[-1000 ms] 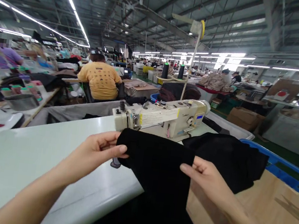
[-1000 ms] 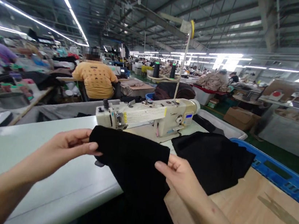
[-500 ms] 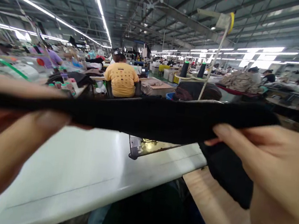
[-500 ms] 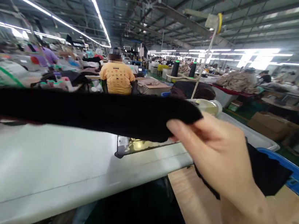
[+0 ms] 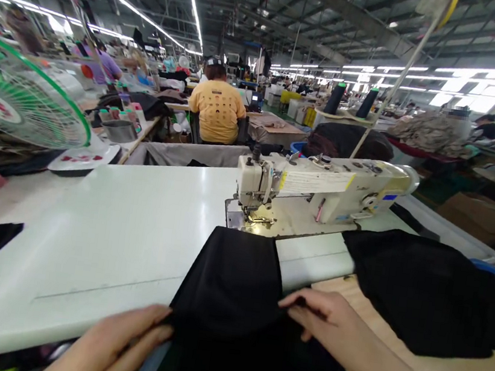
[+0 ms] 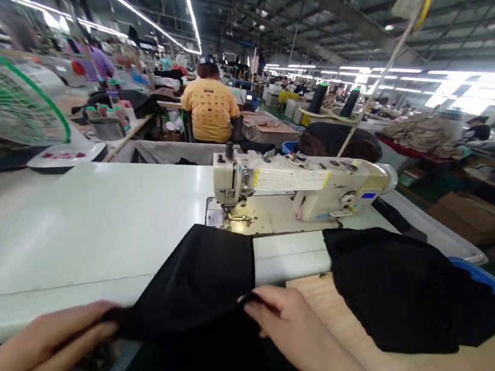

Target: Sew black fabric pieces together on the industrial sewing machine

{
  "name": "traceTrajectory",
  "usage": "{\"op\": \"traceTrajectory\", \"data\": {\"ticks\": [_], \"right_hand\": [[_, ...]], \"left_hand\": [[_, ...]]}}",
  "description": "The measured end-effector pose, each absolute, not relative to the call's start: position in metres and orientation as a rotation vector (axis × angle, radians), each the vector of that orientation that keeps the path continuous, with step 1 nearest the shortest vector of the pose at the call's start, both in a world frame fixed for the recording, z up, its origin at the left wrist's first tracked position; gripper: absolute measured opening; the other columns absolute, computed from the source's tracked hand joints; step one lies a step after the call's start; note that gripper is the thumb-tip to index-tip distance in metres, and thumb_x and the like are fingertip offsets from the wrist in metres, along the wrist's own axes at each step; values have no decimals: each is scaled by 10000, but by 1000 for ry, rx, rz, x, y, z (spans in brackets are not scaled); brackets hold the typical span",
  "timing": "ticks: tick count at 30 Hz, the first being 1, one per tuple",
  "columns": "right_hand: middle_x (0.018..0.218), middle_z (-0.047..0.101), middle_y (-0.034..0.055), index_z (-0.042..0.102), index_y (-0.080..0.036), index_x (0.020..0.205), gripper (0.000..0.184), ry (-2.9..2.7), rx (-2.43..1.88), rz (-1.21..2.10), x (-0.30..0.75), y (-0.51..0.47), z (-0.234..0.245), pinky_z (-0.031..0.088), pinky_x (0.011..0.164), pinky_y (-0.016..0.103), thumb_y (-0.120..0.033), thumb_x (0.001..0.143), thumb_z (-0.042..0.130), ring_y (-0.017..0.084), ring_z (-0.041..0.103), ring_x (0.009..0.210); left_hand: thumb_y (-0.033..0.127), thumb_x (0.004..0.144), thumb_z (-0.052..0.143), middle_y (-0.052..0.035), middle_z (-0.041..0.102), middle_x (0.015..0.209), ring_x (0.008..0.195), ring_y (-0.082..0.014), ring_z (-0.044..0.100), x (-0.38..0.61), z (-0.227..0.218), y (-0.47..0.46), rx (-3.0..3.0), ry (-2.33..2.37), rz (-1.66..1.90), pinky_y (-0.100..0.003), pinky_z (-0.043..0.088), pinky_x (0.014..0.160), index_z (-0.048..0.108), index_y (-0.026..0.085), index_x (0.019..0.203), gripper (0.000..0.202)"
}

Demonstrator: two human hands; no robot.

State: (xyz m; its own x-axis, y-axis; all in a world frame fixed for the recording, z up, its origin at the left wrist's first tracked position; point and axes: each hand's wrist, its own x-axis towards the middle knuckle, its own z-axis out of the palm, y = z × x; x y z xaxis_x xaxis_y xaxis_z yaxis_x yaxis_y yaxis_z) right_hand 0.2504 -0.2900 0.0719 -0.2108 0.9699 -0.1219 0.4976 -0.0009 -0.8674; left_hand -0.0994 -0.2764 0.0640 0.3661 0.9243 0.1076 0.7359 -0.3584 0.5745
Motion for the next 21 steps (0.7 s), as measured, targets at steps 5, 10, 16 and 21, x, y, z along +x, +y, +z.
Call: {"op": "traceTrajectory", "data": {"ticks": [5, 10, 16, 21], "right_hand": [[627, 529, -24, 495, -212, 577, 302, -1658, -1633, 723, 240, -218, 17, 484, 626, 265, -332, 832, 603, 159, 578, 634], [836, 618, 40, 498, -224, 594, 225, -1627, -1655, 501, 231, -172, -6, 461, 821, 332, -275, 770, 628, 216, 606, 850], [744, 594, 19, 520, -233, 765, 292, -1474, -1666, 351, 222, -177, 9, 423, 679, 309, -434, 955, 424, 205, 569, 717], [695, 633, -4, 584, -223, 1001, 308, -1553, -1554, 228, 226, -199, 34, 389, 605, 276, -481, 990, 418, 189, 599, 624]], "left_hand": [[476, 910, 392, -10, 625, 624, 622, -204, 613, -61, 61, -183, 2195, 1563, 496, -297, 449, 623, 525, 233, 688, 355], [333, 900, 412, -84, 676, 738, 734, -265, 651, -31, 57, -125, 2239, 1688, 337, -335, 419, 675, 512, 225, 712, 238], [373, 982, 280, -77, 668, 776, 761, -278, 660, -20, 74, -144, 2197, 1835, 669, -334, 419, 679, 524, 216, 1043, 297], [429, 959, 339, -19, 630, 699, 650, -238, 629, -37, 70, -171, 2167, 1647, 802, -320, 430, 651, 532, 242, 1004, 272]]}}
